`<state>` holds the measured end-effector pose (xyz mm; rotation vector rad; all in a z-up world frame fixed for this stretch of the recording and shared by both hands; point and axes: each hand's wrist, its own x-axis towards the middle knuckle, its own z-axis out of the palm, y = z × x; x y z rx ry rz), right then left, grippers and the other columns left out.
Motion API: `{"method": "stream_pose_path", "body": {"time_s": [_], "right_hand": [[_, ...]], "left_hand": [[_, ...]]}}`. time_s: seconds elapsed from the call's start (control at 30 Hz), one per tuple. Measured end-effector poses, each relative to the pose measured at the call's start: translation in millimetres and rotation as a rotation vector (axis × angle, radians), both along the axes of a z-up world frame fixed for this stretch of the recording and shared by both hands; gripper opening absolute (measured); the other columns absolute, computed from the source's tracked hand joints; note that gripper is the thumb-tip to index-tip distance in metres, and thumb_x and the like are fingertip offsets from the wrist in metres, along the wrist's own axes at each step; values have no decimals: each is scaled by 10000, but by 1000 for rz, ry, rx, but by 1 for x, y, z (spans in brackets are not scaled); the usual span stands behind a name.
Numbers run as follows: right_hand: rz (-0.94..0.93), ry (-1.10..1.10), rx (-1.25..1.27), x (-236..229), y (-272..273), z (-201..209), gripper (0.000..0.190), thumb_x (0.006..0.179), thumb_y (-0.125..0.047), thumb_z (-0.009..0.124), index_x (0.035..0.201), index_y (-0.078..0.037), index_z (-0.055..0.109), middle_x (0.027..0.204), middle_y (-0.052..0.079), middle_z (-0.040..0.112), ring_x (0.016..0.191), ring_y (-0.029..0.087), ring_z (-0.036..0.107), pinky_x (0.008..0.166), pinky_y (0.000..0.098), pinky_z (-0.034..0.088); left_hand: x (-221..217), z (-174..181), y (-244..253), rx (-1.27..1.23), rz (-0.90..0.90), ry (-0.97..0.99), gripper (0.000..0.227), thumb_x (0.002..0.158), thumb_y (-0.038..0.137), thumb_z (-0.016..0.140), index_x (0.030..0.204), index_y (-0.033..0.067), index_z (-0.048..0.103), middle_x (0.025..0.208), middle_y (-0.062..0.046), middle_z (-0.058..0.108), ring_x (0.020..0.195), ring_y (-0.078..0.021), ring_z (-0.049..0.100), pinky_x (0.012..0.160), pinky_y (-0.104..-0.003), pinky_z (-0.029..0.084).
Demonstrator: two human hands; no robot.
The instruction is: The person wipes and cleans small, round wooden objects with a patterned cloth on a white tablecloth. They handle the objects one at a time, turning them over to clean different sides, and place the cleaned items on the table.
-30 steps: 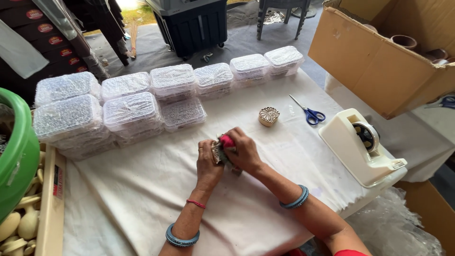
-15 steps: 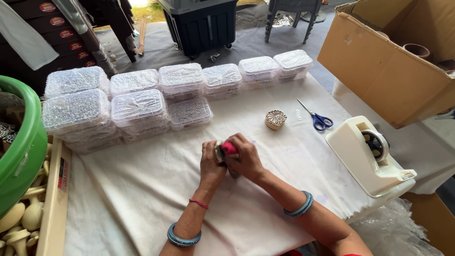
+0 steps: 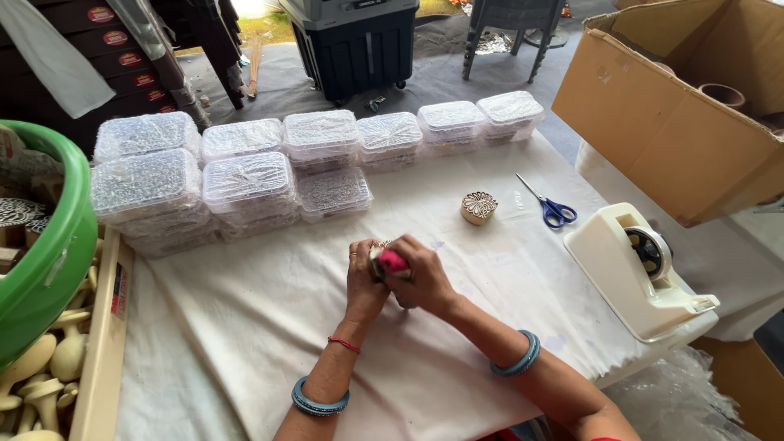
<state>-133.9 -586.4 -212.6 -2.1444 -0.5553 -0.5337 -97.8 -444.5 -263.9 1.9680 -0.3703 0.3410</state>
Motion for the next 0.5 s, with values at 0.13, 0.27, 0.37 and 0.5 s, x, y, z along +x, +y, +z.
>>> {"method": "stream_pose_path", "body": {"time_s": [0.13,0.27,0.37,0.5], "right_hand": [[-162,2,-19,18,-26,-7,354,711,-79,796,1038,-29,668,1016,133,666,850,313,714,735,386,599],[-255,-22,38,17,-23,-12,313,757,-61,763,1058,-40,682,1044,119,680,872,315,729,746,391,597],[-143,-27,58,3,-5,-1,335,744,-78,789,1058,-41,679,1018,125,671,870,330,727,747,396,600],[31,16,-38,-5,0,5,377,711,-125,846,1014,-37,640,1013,134,663,848,336,717,735,405,590]], "left_hand": [[-8,13,-8,7,-78,-57,501,772,-51,729,1210,62,514,1179,-155,554,1048,-356,631,898,-471,555],[-9,8,-8,27,-85,-38,518,773,-36,736,1220,77,500,1185,-148,551,1045,-354,637,882,-462,563],[-7,13,-3,19,-47,2,530,750,-43,727,1212,89,505,1193,-139,553,1038,-350,643,873,-453,573],[-3,5,-1,10,-28,30,519,745,-23,749,1191,95,513,1192,-129,558,1028,-343,649,859,-441,583]]}}
